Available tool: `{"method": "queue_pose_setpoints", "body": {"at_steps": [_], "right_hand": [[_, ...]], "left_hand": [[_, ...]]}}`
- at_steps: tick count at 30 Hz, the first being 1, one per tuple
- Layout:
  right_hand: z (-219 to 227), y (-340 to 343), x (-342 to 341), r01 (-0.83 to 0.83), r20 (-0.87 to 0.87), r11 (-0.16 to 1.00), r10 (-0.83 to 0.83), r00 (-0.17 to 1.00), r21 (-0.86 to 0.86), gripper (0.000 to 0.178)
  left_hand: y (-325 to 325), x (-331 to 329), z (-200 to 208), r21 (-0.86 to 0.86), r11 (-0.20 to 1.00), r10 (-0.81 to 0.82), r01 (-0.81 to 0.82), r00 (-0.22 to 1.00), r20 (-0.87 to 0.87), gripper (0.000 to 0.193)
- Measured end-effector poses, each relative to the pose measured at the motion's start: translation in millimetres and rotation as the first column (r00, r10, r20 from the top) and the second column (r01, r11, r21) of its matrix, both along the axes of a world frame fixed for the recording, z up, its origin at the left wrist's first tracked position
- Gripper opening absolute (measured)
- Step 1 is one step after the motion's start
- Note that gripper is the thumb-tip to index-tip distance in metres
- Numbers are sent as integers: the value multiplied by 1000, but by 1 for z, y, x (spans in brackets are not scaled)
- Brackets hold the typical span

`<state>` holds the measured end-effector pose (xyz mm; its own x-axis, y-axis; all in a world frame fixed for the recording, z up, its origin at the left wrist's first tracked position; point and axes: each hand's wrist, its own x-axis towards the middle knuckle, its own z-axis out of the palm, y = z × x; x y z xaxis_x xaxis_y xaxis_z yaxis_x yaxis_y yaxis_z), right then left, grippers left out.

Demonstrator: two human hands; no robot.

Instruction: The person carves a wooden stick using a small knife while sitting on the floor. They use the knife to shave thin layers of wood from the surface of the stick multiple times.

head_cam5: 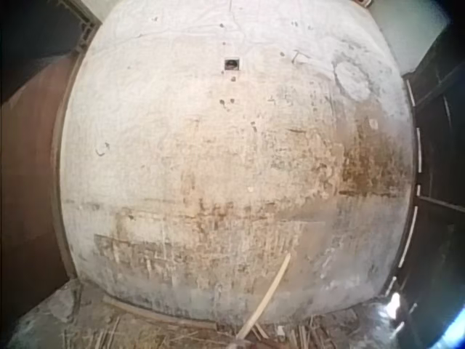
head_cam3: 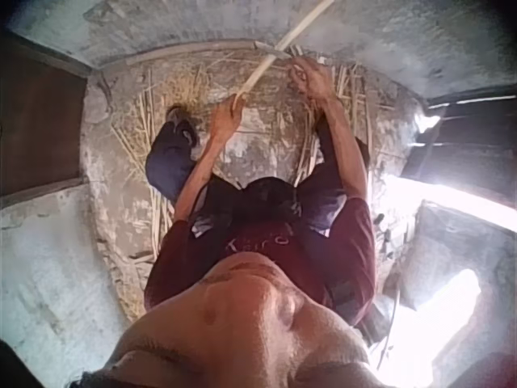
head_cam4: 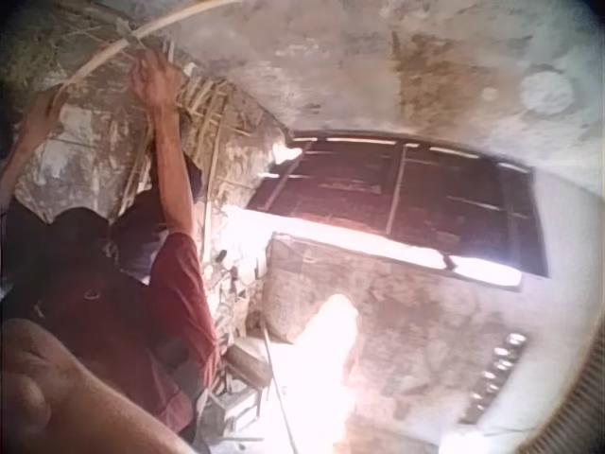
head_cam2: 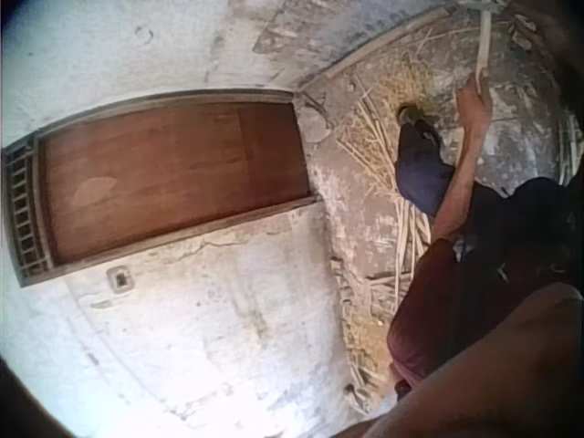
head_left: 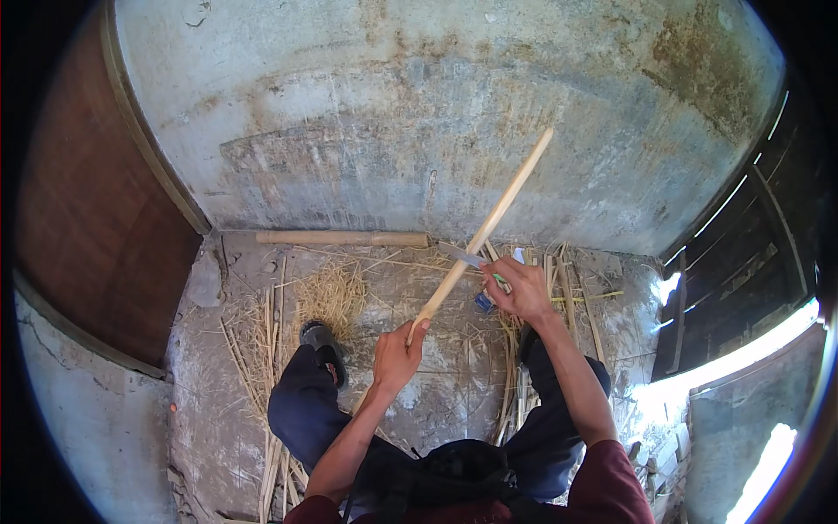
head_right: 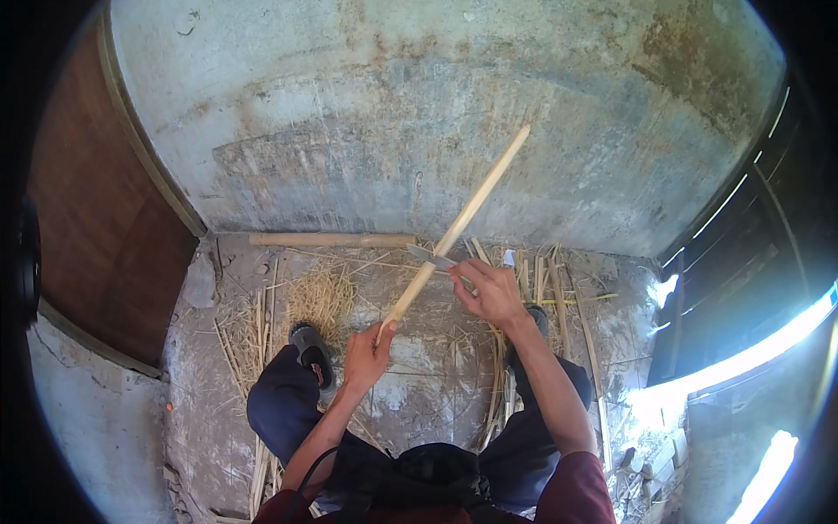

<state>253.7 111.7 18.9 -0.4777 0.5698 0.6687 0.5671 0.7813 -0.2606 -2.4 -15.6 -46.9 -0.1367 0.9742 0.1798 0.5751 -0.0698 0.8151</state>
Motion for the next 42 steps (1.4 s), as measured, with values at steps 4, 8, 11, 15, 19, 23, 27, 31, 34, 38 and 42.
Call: {"method": "queue_pose_setpoints", "body": {"at_steps": [4, 8, 11, 15, 19, 23, 27, 31, 34, 38, 42], "right_hand": [[-1, 3, 4, -1, -17, 1000, 1, 1000, 10, 15], [4, 2, 5, 28, 63, 999, -29, 998, 22, 15], [3, 15, 17, 71, -97, 993, -62, 993, 91, 14], [39, 55, 85, 363, -223, 932, -352, 909, 12, 10], [36, 47, 90, 380, -260, 925, -371, 892, -14, 13], [28, 13, 60, 389, -213, 865, -465, 859, -318, 21], [16, -11, 24, 66, -95, 964, -94, 991, -256, 28], [-5, -32, -6, 29, 114, 942, 10, 993, -335, 31], [-19, -36, -20, 168, 186, 899, -99, 978, -404, 31], [-44, -35, -22, 227, 331, 895, -97, 939, -384, 28], [-62, -35, -25, 108, 238, 942, -31, 971, -319, 26]], "left_hand": [[0, 1, 3, -18, 1000, -6, 6, 1000, 12, 45], [0, 1, 4, -39, 999, 6, -5, 999, 38, 46], [-1, 0, -1, -30, 999, -15, 15, 1000, -7, 46], [-11, 3, -5, -3, 999, -54, 54, 998, 37, 46], [-7, 1, -4, -31, 999, -27, 28, 998, 51, 46], [-3, -6, -6, -32, 999, -20, 23, 997, 72, 46], [2, -9, -10, -46, 998, -29, 34, 995, 100, 47], [1, -7, -5, -64, 996, -64, 69, 994, 85, 46], [-1, 0, 5, -94, 994, -55, 61, 996, 67, 44], [-2, 3, 0, -101, 992, -64, 72, 994, 84, 41], [-1, 7, -16, -26, 996, -76, 80, 990, 120, 41]]}}
